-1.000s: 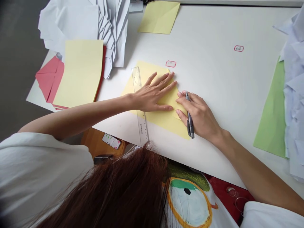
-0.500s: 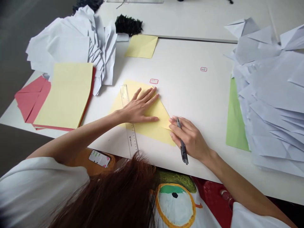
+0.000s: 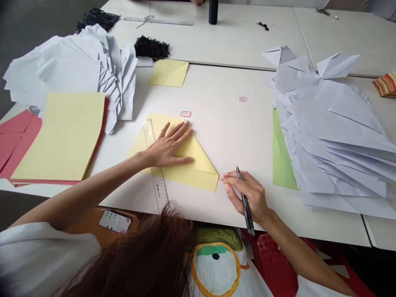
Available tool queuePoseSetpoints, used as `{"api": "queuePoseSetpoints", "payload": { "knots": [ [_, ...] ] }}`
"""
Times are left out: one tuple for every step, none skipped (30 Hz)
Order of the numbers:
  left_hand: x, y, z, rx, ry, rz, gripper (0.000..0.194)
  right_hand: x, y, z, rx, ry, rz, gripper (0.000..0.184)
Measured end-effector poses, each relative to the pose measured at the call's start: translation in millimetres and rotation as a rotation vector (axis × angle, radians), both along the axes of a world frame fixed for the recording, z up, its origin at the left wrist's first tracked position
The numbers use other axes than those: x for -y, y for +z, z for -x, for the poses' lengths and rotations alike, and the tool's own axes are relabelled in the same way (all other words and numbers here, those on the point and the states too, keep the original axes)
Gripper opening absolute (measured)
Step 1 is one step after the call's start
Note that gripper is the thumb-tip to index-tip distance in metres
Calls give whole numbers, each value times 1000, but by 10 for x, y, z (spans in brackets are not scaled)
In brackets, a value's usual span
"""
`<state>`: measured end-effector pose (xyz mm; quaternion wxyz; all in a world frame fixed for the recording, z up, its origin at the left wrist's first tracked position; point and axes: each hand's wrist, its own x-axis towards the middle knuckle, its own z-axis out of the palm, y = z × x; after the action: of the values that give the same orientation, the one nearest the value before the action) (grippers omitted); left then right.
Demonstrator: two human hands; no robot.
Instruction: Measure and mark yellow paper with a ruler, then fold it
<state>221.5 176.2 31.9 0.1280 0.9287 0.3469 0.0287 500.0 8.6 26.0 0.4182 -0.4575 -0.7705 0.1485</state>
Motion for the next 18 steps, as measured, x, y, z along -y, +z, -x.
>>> {"api": "queuePoseSetpoints", "payload": {
  "knots": [
    [-4, 2, 0, -2, 0, 1, 101, -20, 8, 12, 4, -15, 8, 35],
    [-9, 5, 1, -7, 1, 1, 101, -43, 10, 28, 20, -15, 16, 36],
    [-15, 10, 3, -13, 2, -1, 101, -69, 6, 48, 41, -2, 23, 38],
    [-18, 17, 5, -18, 5, -3, 101, -94, -4, 70, 67, 21, 27, 40],
    [-16, 27, 4, -20, 8, -8, 101, -116, -17, 93, 93, 44, 26, 41],
    [-4, 38, 0, -19, 10, -13, 100, -134, -34, 115, 119, 64, 18, 43],
    [23, 52, -8, -15, 10, -21, 98, -146, -50, 133, 142, 79, 7, 44],
    [68, 67, -23, -7, 6, -32, 93, -154, -66, 149, 159, 86, -4, 45],
    [132, 82, -45, 0, -3, -43, 86, -157, -80, 160, 172, 87, -12, 45],
    [215, 96, -72, 6, -19, -54, 78, -157, -92, 168, 180, 84, -15, 46],
    [312, 107, -104, 8, -39, -64, 70, -155, -102, 173, 185, 81, -16, 46],
    [418, 115, -138, 2, -66, -67, 63, -153, -109, 176, 186, 77, -15, 47],
    [522, 118, -171, 1, -102, -70, 61, -151, -116, 178, 187, 74, -13, 48],
    [616, 117, -202, 5, -130, -78, 60, -151, -122, 179, 189, 72, -14, 48],
    [692, 113, -227, 9, -150, -85, 58, -151, -127, 180, 190, 69, -19, 48],
    [744, 107, -246, 10, -158, -90, 57, -153, -131, 181, 189, 66, -24, 48],
    [770, 100, -257, 10, -156, -93, 56, -155, -134, 182, 188, 64, -28, 48],
    [770, 94, -262, 11, -147, -95, 55, -158, -136, 183, 185, 61, -31, 49]
  ]
}}
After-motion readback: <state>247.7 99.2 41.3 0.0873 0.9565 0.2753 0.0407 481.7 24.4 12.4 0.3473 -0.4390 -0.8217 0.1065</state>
